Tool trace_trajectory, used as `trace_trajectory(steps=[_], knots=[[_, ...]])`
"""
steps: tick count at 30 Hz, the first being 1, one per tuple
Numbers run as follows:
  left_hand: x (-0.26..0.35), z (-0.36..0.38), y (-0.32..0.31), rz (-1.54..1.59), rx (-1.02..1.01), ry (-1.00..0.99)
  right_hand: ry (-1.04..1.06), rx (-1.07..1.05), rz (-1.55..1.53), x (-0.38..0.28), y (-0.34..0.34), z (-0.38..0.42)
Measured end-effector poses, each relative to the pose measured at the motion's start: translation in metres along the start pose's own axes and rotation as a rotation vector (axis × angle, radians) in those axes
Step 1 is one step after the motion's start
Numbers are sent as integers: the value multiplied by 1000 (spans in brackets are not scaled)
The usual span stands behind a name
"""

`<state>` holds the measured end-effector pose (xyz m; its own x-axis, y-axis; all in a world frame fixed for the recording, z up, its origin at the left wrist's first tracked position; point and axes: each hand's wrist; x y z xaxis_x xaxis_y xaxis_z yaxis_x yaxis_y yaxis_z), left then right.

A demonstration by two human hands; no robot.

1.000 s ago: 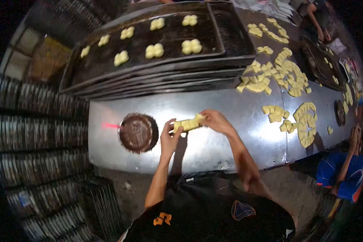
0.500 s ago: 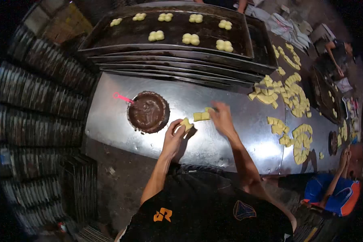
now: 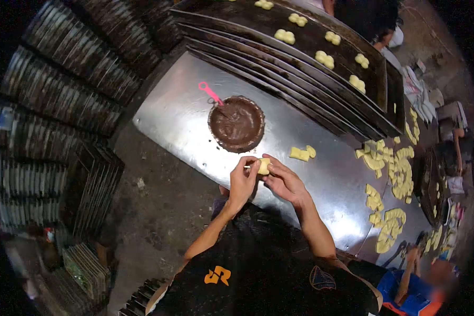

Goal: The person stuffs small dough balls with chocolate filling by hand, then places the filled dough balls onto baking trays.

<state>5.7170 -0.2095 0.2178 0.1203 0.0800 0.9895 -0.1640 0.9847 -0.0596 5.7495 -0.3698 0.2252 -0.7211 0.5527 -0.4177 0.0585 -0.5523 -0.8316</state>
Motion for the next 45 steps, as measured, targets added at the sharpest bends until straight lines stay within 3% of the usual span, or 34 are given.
trace_trajectory(steps=[2, 6, 7, 8, 10, 11, 12, 14, 19, 22, 24, 25, 26, 28, 29, 32, 34, 36, 38, 41, 42, 45], knots=[[-1, 2, 14, -374, 42, -253, -41, 3, -28, 1, -9, -11], [-14, -1, 51, -545, 72, -281, -190, 3, 355, -18, -36, -41], [-15, -4, 59, -471, 118, -253, -120, -38, 586, -26, -40, -53], [-18, -7, 65, -280, 157, -84, -48, -81, 817, -35, -44, -66], [-36, -19, 76, -2, 177, 142, 301, -191, 1702, -49, -56, -93], [-40, -25, 80, 175, 102, 214, 448, -351, 1974, -55, -58, -104], [-44, -28, 80, 182, 101, 216, 441, -350, 1979, -54, -52, -115], [-49, -38, 76, 393, 121, 275, 358, -476, 2313, -51, -49, -133], [-51, -44, 77, 498, 139, 321, 214, -520, 2333, -55, -43, -148], [-50, -36, 81, 631, 141, 283, 125, -539, 2176, -62, -59, -132], [-45, -28, 83, 129, 274, 123, 77, -390, 1709, -70, -65, -109], [-50, -22, 83, -107, 248, 33, -82, -298, 1527, -75, -61, -98], [-22, -14, 78, -41, 107, 89, -78, -291, 1523, -74, -57, -86], [-4, -15, 55, 259, -161, -69, -143, -96, 747, -66, -49, -56], [1, -17, 46, 345, -234, -15, -151, -29, 538, -59, -41, -45], [-9, -31, 34, 383, -366, 1, -16, -10, 222, -34, -17, -14], [-15, -35, 29, 437, -436, 87, 70, 15, 200, -20, -8, 5], [-9, -33, 19, 831, -378, 272, 204, 101, 201, -15, -13, 25], [4, -34, 12, 778, -428, 309, 262, 151, 213, -9, -14, 37], [24, -33, -2, 598, -513, 272, 643, 384, 1109, -11, -39, 56], [25, -33, -8, 589, -532, 280, 654, 402, 1099, -16, -37, 61], [29, -29, -21, 313, -607, 51, 727, 393, 1464, -26, -27, 70]])
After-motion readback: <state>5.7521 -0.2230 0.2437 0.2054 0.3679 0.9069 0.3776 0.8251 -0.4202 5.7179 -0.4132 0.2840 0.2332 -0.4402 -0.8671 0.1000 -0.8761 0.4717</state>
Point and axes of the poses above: each hand's wrist, its own z-axis away from the middle knuckle, its own y-axis out of the back of the hand, x = y × z, and after that the axes turned 4 degrees about -x, right-handed
